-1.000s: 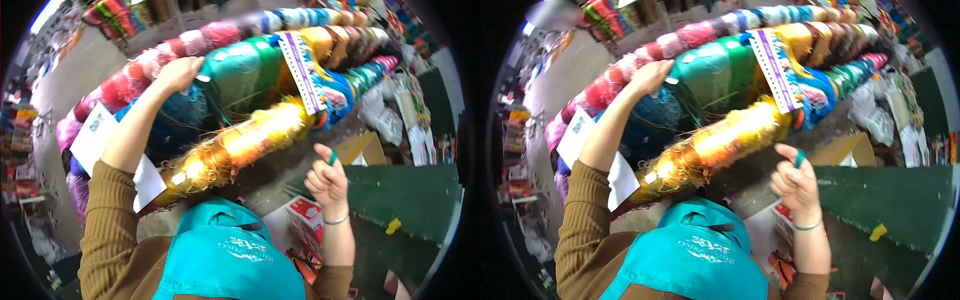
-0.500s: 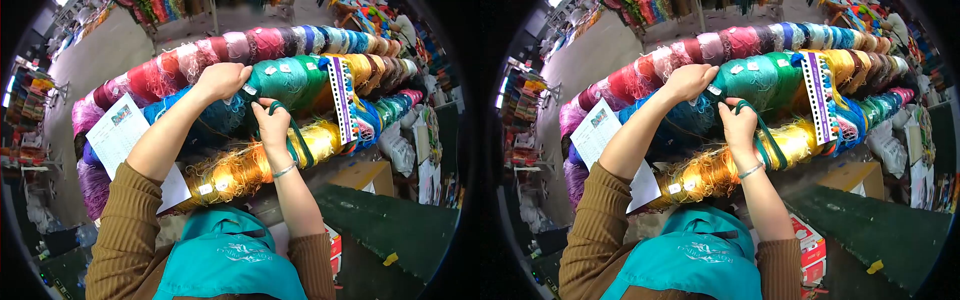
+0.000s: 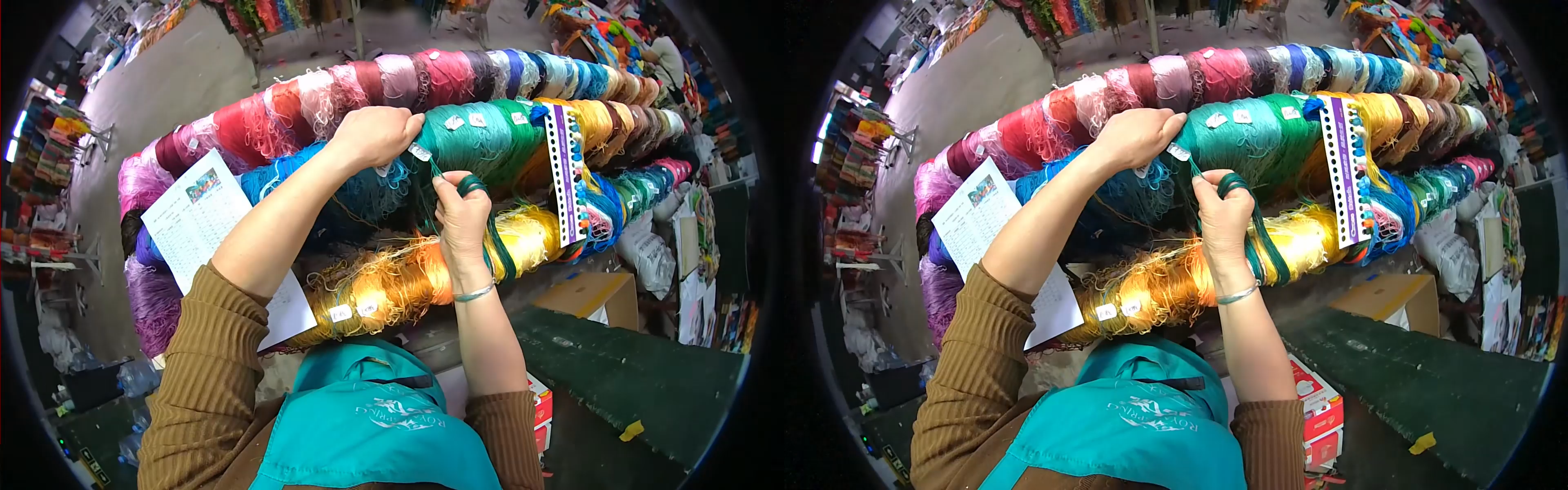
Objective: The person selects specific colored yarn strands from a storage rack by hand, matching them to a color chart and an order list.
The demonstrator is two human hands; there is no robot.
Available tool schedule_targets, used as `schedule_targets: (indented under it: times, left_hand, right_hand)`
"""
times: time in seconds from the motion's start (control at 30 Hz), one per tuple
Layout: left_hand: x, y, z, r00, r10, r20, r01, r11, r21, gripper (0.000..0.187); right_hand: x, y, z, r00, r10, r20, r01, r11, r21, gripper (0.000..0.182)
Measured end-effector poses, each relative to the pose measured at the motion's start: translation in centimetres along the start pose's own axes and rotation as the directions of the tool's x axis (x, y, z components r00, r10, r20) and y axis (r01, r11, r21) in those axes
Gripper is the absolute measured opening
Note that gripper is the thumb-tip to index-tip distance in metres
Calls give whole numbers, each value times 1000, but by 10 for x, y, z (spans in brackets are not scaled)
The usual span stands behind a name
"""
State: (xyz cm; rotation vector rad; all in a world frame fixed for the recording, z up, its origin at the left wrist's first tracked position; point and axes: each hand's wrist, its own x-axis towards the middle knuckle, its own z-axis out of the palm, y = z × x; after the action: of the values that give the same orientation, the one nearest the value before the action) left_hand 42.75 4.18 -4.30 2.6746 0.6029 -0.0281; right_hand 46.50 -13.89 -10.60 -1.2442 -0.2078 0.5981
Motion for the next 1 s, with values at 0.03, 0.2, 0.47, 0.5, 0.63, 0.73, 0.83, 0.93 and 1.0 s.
schedule_targets:
  times: [0.03,0.2,0.47,0.5,0.63,0.73,0.83,0.93,1.0]
  left_hand:
    - [0,-1,1,1000,0,1,0,1000,-1,56]
    - [-1,0,0,1000,14,-13,-14,1000,8,54]
    - [-2,1,-2,1000,12,-1,-12,1000,2,56]
    - [-2,0,-1,1000,11,-2,-11,1000,2,56]
    - [-2,0,-1,1000,14,-17,-14,1000,4,56]
    - [-2,0,-1,1000,16,-13,-15,1000,6,56]
    - [-2,-1,0,999,21,-24,-21,1000,6,56]
    - [-2,-1,0,999,26,-34,-26,1000,4,56]
    - [-2,-2,0,999,26,-33,-26,1000,1,55]
  right_hand:
    - [0,-3,-1,1000,8,14,-8,1000,7,6]
    - [5,-8,-9,992,88,93,-102,982,156,12]
    - [3,-6,-18,970,108,218,-161,957,242,7]
    - [4,-6,-17,967,116,225,-169,957,237,5]
    - [0,-13,-18,958,121,260,-182,957,224,6]
    - [-2,-13,-18,953,146,266,-218,939,265,7]
    - [0,-11,-21,951,139,276,-200,957,209,9]
    - [-3,-15,-19,951,158,266,-205,966,158,9]
    - [-7,-14,-15,966,112,234,-119,993,15,14]
